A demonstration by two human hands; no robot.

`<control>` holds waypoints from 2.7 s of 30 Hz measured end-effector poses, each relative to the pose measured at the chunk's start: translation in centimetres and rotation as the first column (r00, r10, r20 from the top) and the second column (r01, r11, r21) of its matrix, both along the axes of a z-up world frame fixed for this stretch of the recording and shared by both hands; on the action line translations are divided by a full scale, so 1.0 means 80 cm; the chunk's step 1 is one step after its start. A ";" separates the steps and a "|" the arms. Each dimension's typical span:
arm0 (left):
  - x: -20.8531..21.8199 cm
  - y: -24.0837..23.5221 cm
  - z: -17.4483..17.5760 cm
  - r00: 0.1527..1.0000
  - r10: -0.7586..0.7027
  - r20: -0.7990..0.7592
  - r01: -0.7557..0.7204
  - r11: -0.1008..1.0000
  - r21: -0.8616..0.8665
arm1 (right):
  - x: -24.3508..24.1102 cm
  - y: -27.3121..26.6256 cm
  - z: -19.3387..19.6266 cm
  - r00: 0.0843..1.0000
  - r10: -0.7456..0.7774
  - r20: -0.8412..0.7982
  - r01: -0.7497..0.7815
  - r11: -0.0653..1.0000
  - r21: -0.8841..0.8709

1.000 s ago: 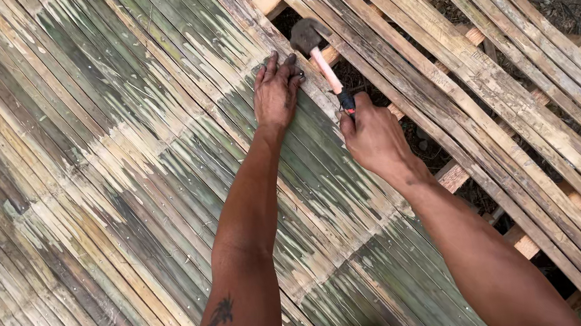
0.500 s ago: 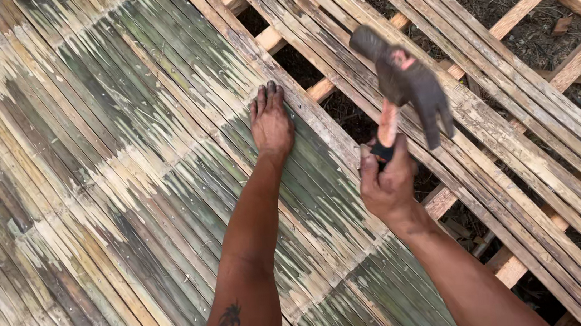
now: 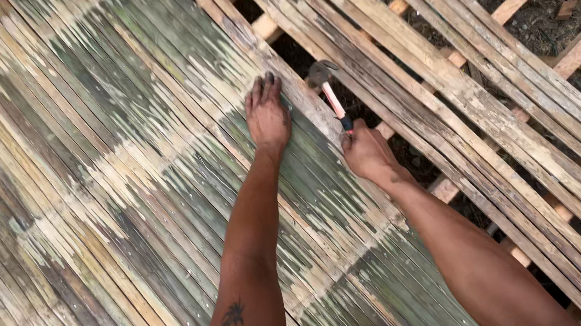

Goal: The person sits on a bamboo floor and uses a hammer to drive nails into a wooden lattice structure. They repeatedly pick up nails from a plastic bag and hammer them into the wood.

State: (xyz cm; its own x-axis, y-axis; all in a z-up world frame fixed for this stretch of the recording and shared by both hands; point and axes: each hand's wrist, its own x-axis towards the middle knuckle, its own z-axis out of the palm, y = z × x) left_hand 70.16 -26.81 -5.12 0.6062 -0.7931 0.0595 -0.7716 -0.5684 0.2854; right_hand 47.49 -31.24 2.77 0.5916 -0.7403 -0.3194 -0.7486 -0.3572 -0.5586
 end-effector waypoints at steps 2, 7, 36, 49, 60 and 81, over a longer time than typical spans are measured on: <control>-0.014 0.008 -0.003 1.000 0.010 0.025 -0.006 0.990 -0.142 | -0.001 -0.009 -0.004 0.987 -0.095 0.131 0.097 0.995 -0.012; -0.138 0.053 -0.014 0.879 -0.252 -0.405 -0.038 0.810 -0.586 | -0.029 -0.009 0.002 0.738 -0.352 0.576 0.184 0.926 0.331; -0.040 -0.040 0.006 0.980 0.036 -0.195 -0.090 0.957 -0.274 | -0.017 -0.010 0.029 0.972 0.108 0.207 -0.107 0.994 -0.013; -0.022 -0.034 -0.037 0.986 -0.020 -0.166 -0.080 0.819 -0.569 | -0.015 -0.007 0.031 0.918 0.041 0.394 -0.012 0.997 -0.077; -0.036 -0.004 -0.029 0.969 -0.051 -0.240 -0.078 0.862 -0.500 | -0.067 -0.008 -0.009 0.983 -0.077 0.169 0.063 0.994 0.088; -0.834 0.274 0.153 -0.097 -0.754 -0.650 0.951 -0.263 0.164 | -0.711 0.320 0.193 0.599 -0.782 0.175 0.788 0.614 0.045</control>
